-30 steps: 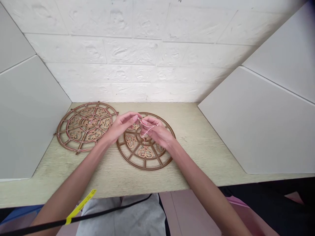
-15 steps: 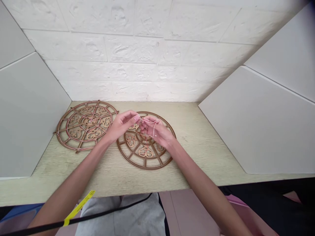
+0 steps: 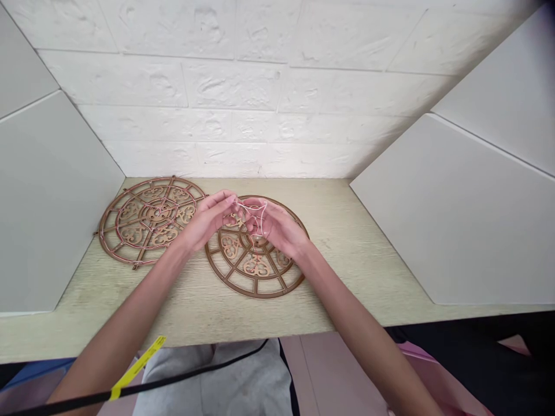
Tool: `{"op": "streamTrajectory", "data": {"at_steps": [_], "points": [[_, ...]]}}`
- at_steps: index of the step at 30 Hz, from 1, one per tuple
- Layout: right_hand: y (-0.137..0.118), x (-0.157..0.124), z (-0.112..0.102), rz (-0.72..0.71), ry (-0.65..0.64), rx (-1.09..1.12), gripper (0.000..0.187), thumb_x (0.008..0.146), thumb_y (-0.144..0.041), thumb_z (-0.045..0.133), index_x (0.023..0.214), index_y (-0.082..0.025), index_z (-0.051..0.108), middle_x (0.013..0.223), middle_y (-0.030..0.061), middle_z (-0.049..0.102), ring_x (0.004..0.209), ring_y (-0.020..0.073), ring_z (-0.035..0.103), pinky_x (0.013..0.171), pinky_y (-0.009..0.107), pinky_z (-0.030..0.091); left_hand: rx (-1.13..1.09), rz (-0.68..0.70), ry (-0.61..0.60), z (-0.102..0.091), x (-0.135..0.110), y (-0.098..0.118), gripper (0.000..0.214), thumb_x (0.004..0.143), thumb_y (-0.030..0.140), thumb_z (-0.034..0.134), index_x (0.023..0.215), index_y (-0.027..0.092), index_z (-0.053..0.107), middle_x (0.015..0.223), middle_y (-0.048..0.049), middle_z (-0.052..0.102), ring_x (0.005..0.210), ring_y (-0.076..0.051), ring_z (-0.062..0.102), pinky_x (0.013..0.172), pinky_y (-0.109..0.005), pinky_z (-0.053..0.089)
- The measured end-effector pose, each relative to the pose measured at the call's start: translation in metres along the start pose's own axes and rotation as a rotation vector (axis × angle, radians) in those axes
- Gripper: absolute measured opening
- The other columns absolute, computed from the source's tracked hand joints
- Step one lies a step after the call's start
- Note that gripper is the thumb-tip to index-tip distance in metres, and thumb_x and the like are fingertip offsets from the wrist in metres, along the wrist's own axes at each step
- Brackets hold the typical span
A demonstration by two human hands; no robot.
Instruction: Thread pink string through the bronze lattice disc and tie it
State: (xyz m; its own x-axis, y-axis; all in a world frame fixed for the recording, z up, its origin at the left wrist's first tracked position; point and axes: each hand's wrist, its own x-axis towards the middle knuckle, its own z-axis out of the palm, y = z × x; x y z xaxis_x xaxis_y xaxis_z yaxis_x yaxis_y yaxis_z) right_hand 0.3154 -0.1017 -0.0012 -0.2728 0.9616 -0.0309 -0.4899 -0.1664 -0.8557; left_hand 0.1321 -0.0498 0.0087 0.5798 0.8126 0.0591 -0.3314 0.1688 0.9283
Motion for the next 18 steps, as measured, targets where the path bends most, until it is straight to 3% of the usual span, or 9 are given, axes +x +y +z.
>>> {"op": "streamTrajectory", "data": {"at_steps": [3,7,14,18], "points": [[-0.001,0.000,0.000,0.021,-0.017,-0.002,0.038,0.081,-0.044,0.074,0.110,-0.020,0.068,0.097,0.0040,0.070,0.076,0.0139,0.065,0.071,0.028,0.053,-0.206,-0.039,0.004,-0.001,0.000,0.006,0.034,0.070,0.036,0.085,0.083,0.015,0.060,0.082,-0.0016,0.056,0.074,-0.009,0.058,0.062,-0.019,0.048],[0.000,0.000,0.000,0.001,-0.008,-0.012,0.032,0.075,-0.028,0.080,0.104,-0.020,0.069,0.089,0.0011,0.070,0.074,0.0113,0.064,0.074,0.026,0.053,-0.347,-0.104,-0.008,-0.004,0.001,0.007,0.027,0.073,0.030,0.081,0.084,0.016,0.060,0.082,-0.0014,0.059,0.075,-0.009,0.059,0.063,-0.019,0.049],[-0.002,0.000,-0.001,-0.060,0.058,0.008,0.034,0.068,-0.022,0.086,0.100,-0.021,0.073,0.085,-0.0006,0.072,0.072,0.0092,0.063,0.071,0.022,0.054,-0.388,-0.182,0.103,-0.009,0.008,-0.004,0.015,0.083,0.026,0.070,0.091,0.017,0.062,0.089,-0.0030,0.066,0.080,-0.011,0.065,0.062,-0.018,0.049],[-0.001,0.002,-0.004,-0.093,0.116,0.074,0.032,0.068,-0.022,0.086,0.097,-0.020,0.075,0.080,-0.0012,0.072,0.075,0.0091,0.065,0.075,0.020,0.055,-0.355,-0.220,0.092,-0.008,0.008,-0.007,0.020,0.092,0.033,0.061,0.105,0.017,0.063,0.102,-0.0057,0.067,0.084,-0.013,0.066,0.067,-0.021,0.053]]}}
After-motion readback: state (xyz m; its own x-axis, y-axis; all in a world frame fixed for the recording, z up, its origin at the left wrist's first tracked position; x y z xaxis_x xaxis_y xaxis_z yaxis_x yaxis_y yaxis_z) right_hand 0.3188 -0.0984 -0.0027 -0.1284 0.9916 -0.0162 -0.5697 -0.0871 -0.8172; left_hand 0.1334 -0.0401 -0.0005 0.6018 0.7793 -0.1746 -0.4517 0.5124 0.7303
